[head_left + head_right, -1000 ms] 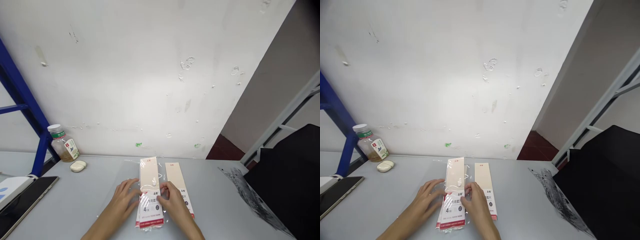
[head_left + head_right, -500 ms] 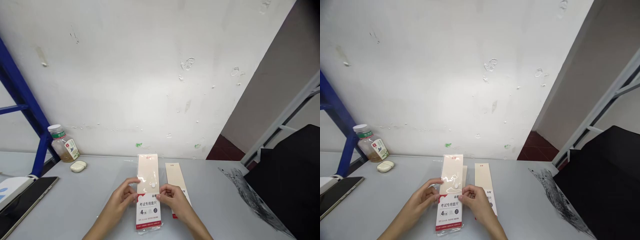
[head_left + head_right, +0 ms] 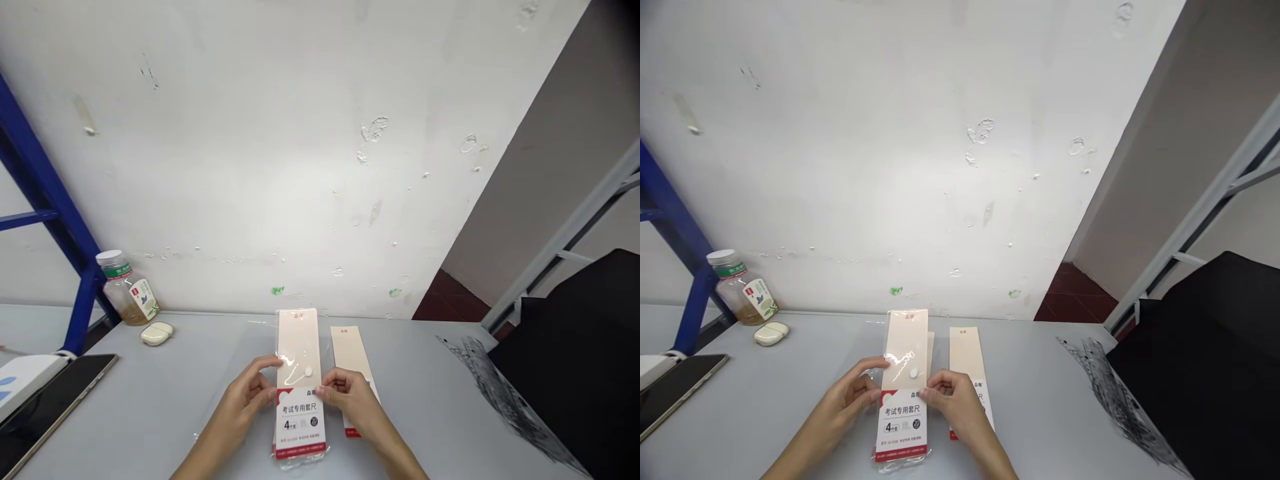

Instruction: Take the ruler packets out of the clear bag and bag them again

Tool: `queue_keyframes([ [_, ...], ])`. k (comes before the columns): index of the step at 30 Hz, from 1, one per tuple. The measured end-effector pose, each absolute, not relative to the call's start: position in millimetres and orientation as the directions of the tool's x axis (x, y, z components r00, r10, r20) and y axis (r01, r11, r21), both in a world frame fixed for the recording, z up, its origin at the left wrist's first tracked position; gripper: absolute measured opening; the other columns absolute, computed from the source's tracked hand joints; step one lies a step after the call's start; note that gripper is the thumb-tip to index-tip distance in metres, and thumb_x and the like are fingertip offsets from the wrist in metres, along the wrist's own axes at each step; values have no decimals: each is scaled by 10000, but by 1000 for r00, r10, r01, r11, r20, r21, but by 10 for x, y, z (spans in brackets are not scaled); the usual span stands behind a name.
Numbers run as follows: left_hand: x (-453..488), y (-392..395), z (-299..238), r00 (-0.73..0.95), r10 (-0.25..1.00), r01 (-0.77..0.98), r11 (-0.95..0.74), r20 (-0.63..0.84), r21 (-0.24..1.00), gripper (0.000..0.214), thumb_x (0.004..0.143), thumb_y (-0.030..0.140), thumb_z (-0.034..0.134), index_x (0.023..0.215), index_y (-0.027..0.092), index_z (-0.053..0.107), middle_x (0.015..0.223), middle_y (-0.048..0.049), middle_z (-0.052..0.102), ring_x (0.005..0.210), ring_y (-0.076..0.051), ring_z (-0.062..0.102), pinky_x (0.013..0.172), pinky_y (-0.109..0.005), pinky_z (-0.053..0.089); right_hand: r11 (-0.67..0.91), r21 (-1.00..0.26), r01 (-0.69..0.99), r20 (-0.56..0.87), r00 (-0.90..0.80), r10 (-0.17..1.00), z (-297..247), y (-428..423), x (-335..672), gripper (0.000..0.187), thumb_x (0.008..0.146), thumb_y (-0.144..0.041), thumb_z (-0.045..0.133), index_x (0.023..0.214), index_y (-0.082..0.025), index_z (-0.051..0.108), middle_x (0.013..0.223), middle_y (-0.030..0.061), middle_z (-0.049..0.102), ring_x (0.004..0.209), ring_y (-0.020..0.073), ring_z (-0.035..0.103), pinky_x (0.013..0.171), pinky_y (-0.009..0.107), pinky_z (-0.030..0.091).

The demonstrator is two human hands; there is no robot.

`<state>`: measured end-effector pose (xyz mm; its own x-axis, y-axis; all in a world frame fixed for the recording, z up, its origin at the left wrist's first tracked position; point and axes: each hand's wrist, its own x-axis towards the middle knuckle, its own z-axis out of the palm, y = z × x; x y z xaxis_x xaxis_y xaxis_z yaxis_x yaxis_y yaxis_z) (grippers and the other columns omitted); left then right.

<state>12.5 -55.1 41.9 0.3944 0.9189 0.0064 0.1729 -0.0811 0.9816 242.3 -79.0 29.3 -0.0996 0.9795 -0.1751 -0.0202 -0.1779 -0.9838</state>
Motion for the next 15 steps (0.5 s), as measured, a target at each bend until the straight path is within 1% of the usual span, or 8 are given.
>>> queue_keyframes([
  [4,117,-550,445,361,932,226,-113,25,967,371,849,428,568,1162,234,607,682,15,604,695,-196,593,683,-297,463,-164,-986,24,-165,-102,981,329,-794,2449,387,689,-568,724,665,-196,620,630,-14,588,633,145,510,633,273,404],
  [8,54,-524,459,275,960,345,-150,53,927,370,848,447,559,1150,247,635,695,8,616,706,-204,590,700,-308,484,-127,-991,49,-131,-89,987,359,-790,2493,414,725,-596,681,680,-196,587,618,-27,546,592,127,463,594,255,368],
  [9,37,-513,457,257,964,361,-156,63,919,364,852,453,551,1140,250,643,745,-4,641,721,-205,597,716,-315,492,-124,-991,44,-127,-67,990,360,-790,2499,422,733,-607,669,686,-198,575,612,-33,536,575,120,451,579,249,357],
  [11,9,-488,449,228,968,367,-181,101,912,341,854,457,539,1098,256,666,945,-44,688,757,-202,613,753,-325,508,-115,-993,32,-116,-15,993,353,-790,2502,433,755,-624,638,694,-205,547,583,-51,503,537,108,423,545,237,331],
  [13,-17,-463,439,198,970,379,-208,141,902,319,847,447,535,1056,264,692,1156,-64,664,785,-196,628,776,-331,522,-94,-995,24,-94,8,996,334,-786,2512,425,779,-625,612,712,-214,526,559,-63,481,516,104,411,529,233,317],
  [14,-34,-450,432,178,972,397,-215,155,892,318,844,438,530,1053,270,701,1207,-63,649,786,-193,634,774,-332,529,-86,-996,25,-85,9,996,322,-779,2529,420,786,-623,604,720,-217,519,550,-68,473,507,103,404,523,233,312],
  [15,-57,-437,425,155,974,423,-216,164,880,320,841,428,523,1054,277,708,1215,-58,649,787,-193,641,767,-332,535,-82,-996,33,-82,10,997,307,-767,2557,417,788,-623,597,725,-220,513,538,-73,461,496,101,392,516,234,307],
])
